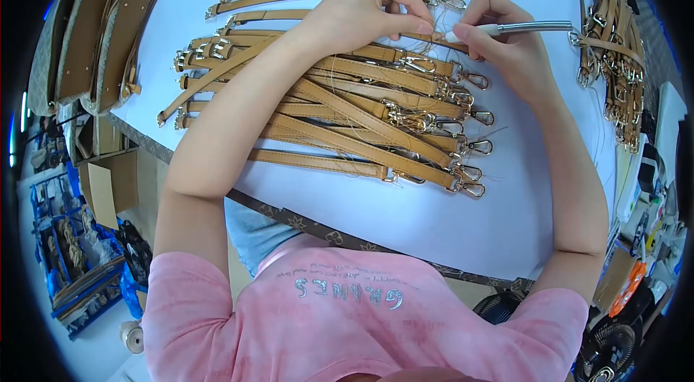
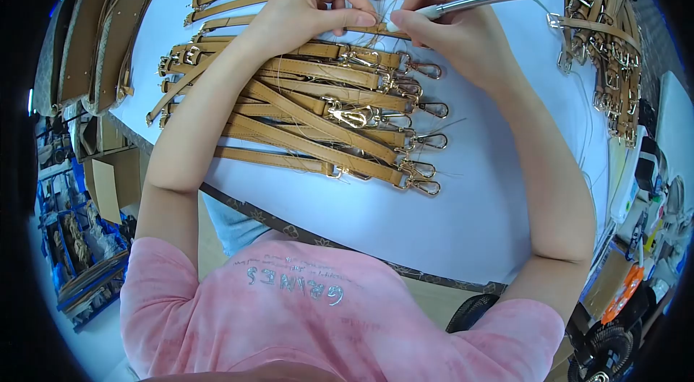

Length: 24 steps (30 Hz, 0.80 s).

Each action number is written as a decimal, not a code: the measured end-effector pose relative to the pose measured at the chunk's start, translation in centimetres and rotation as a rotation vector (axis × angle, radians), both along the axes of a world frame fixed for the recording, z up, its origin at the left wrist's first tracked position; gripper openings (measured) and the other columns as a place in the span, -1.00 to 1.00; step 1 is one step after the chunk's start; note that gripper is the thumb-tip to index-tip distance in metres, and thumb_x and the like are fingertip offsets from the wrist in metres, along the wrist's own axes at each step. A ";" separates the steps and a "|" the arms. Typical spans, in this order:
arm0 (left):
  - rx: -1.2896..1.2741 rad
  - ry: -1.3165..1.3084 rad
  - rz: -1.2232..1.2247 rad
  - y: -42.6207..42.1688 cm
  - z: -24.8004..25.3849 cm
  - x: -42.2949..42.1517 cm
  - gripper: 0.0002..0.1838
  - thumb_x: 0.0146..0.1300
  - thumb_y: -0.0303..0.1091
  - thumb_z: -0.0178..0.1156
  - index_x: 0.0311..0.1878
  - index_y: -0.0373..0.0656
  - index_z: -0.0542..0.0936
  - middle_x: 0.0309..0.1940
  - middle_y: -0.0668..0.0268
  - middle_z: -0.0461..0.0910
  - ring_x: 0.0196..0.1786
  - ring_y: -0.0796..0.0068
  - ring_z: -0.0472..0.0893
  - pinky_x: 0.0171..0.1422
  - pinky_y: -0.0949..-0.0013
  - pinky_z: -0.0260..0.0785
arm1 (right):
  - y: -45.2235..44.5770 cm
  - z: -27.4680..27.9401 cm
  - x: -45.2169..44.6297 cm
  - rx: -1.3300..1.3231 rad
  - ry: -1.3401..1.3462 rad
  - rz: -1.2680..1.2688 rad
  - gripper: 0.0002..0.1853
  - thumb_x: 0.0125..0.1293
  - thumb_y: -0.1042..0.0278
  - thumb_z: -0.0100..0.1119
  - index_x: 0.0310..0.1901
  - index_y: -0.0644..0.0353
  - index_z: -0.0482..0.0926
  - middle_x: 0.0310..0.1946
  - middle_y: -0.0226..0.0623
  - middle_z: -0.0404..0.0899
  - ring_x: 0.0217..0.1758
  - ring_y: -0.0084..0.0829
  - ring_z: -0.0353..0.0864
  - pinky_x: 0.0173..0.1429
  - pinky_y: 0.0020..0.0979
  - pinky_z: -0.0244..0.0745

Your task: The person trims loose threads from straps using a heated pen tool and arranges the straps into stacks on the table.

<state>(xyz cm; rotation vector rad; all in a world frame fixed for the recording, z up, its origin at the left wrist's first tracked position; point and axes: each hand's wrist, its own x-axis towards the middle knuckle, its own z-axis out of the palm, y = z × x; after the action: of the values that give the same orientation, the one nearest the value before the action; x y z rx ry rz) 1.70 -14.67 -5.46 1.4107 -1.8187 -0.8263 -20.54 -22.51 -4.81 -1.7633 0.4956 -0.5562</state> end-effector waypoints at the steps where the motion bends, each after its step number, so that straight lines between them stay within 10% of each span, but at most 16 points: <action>1: 0.030 0.040 0.004 0.0 -0.1 0.0 -0.83 0.14 -0.24 0.42 -0.25 -0.09 0.77 -0.41 0.40 0.64 -0.47 0.62 0.53 -0.35 0.50 0.39 | 0.1 0.0 0.0 -0.018 -0.006 0.002 -0.85 0.31 0.38 0.25 -0.35 0.16 0.47 -0.53 -0.53 0.45 -0.48 -0.79 0.36 -0.40 -0.70 0.19; 24: 0.080 0.086 0.032 -0.1 0.3 -0.1 -0.85 0.20 -0.29 0.39 -0.24 -0.15 0.76 -0.48 0.38 0.66 -0.51 0.68 0.55 -0.38 0.57 0.39 | 0.1 -0.1 -0.1 -0.102 0.017 -0.005 -0.83 0.29 0.40 0.27 -0.37 0.17 0.46 -0.49 -0.53 0.50 -0.45 -0.79 0.35 -0.36 -0.67 0.23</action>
<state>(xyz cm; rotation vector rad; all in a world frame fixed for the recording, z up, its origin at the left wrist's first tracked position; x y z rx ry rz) 1.61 -14.75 -5.16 1.4282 -1.7108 -0.9387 -20.63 -22.43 -4.94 -1.8658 0.4906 -0.5793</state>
